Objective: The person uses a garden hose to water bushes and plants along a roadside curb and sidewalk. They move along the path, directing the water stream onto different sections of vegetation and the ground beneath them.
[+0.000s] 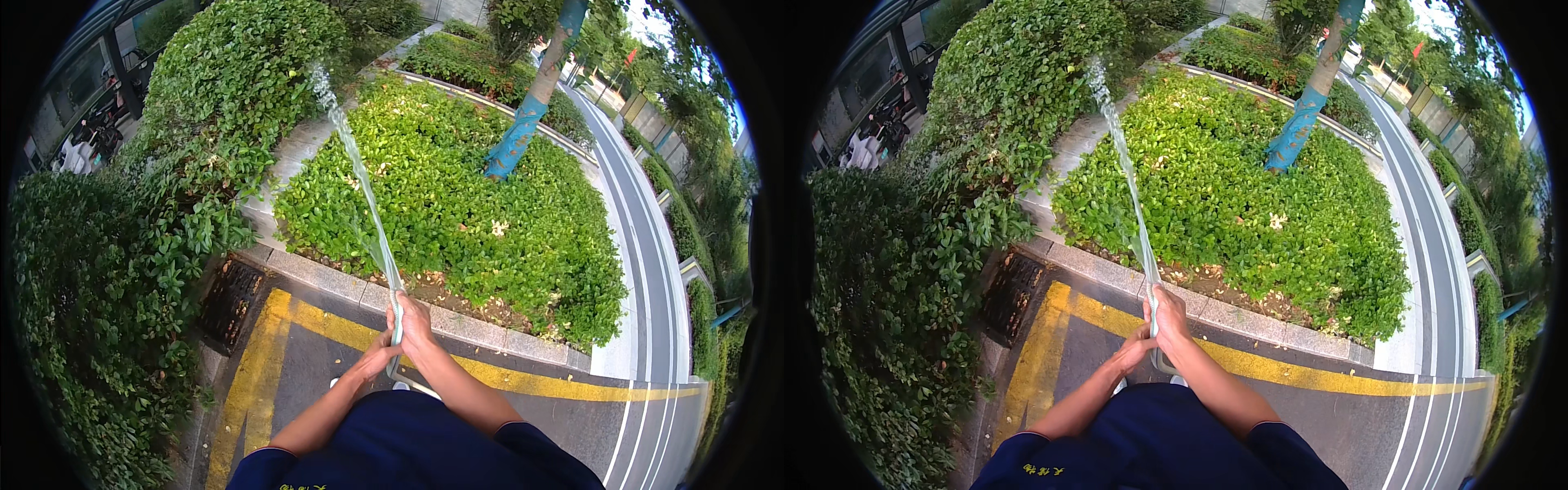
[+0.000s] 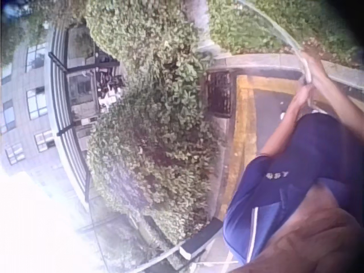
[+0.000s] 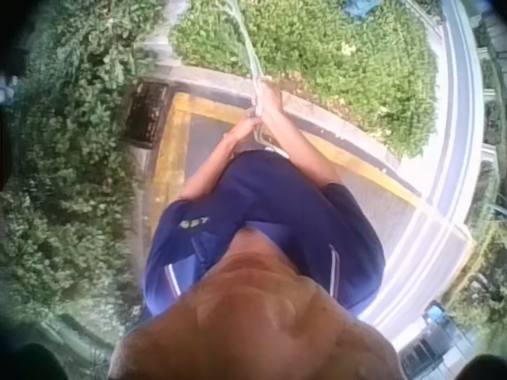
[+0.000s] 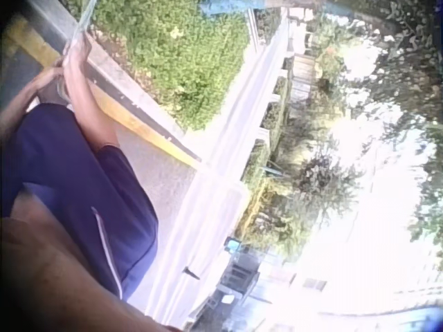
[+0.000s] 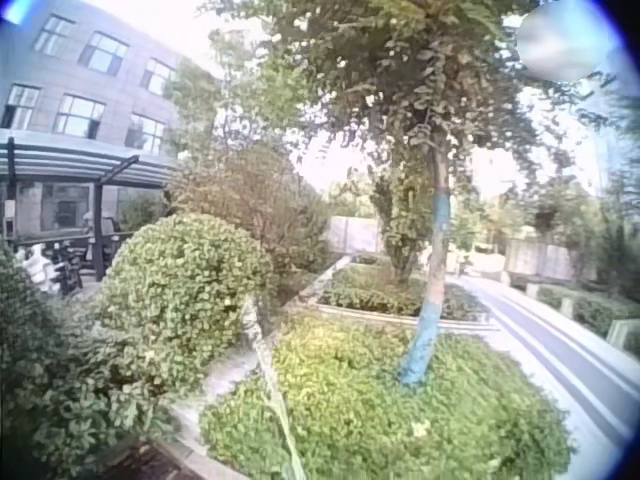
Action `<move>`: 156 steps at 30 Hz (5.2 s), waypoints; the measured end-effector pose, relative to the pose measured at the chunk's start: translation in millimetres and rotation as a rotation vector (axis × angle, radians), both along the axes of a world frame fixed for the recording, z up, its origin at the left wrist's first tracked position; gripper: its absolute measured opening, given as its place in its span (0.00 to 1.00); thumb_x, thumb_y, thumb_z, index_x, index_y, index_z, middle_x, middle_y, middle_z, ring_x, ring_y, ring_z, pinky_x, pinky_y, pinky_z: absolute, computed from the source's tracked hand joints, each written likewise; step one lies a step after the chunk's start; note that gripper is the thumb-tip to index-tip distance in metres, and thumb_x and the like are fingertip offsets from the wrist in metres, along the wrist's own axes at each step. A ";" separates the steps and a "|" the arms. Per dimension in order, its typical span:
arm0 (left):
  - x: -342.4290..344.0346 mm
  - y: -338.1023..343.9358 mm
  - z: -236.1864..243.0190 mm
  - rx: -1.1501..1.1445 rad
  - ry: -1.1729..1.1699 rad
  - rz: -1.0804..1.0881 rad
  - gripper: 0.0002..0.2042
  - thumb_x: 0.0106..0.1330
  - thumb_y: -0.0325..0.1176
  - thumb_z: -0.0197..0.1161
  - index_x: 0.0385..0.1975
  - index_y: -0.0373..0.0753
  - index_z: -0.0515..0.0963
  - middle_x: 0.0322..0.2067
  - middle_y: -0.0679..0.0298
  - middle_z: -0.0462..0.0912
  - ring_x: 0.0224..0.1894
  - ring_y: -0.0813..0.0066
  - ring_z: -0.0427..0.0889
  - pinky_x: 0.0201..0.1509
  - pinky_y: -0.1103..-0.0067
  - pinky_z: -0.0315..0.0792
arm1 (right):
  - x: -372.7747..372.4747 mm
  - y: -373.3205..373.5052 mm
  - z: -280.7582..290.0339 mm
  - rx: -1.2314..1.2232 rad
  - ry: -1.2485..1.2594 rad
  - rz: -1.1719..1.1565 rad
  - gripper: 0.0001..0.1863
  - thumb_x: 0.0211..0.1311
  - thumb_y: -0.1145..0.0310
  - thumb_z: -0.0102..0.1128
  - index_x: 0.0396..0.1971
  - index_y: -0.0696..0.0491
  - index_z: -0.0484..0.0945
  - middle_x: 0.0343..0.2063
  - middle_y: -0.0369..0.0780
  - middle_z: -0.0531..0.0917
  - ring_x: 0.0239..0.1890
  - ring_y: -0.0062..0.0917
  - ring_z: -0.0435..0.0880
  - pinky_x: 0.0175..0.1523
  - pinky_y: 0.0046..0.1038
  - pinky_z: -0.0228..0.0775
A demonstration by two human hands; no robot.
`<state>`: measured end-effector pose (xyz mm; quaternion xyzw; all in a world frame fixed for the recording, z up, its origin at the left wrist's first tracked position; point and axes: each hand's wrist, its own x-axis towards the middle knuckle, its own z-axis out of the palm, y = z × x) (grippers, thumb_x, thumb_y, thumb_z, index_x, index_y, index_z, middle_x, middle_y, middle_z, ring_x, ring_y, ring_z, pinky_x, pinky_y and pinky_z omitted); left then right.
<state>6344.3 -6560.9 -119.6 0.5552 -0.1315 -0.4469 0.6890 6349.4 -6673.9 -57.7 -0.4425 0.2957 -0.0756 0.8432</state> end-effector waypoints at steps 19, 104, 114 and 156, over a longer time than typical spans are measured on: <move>-14.2 -97.4 -2.2 0.113 0.208 0.228 0.44 0.68 0.61 0.48 0.71 0.32 0.41 0.72 0.52 0.44 0.74 0.67 0.42 0.75 0.74 0.37 | -21.8 -67.3 -59.3 0.269 0.139 -0.270 0.14 0.67 0.60 0.56 0.31 0.57 0.78 0.26 0.37 0.78 0.27 0.20 0.74 0.33 0.24 0.68; 41.4 -86.3 -8.2 0.137 0.510 0.434 0.16 0.70 0.47 0.44 0.26 0.42 0.66 0.14 0.64 0.65 0.16 0.68 0.64 0.25 0.69 0.65 | -101.9 -55.1 -109.7 -0.739 0.556 0.610 0.27 0.42 0.50 0.72 0.29 0.61 0.83 0.28 0.52 0.84 0.33 0.43 0.85 0.43 0.39 0.72; 57.0 -137.0 -42.1 0.336 0.558 0.119 0.16 0.70 0.46 0.43 0.25 0.42 0.65 0.12 0.67 0.63 0.13 0.70 0.61 0.26 0.69 0.65 | -112.6 -56.5 -131.8 -0.646 0.673 0.441 0.33 0.41 0.46 0.71 0.24 0.69 0.80 0.24 0.57 0.82 0.32 0.45 0.85 0.39 0.41 0.73; 30.4 -177.8 -46.6 0.371 0.495 -0.028 0.17 0.70 0.47 0.41 0.24 0.44 0.65 0.12 0.67 0.63 0.14 0.70 0.61 0.25 0.68 0.64 | -144.1 -76.8 -133.4 -0.476 0.714 0.351 0.31 0.43 0.45 0.70 0.30 0.63 0.82 0.33 0.54 0.84 0.39 0.45 0.84 0.45 0.41 0.74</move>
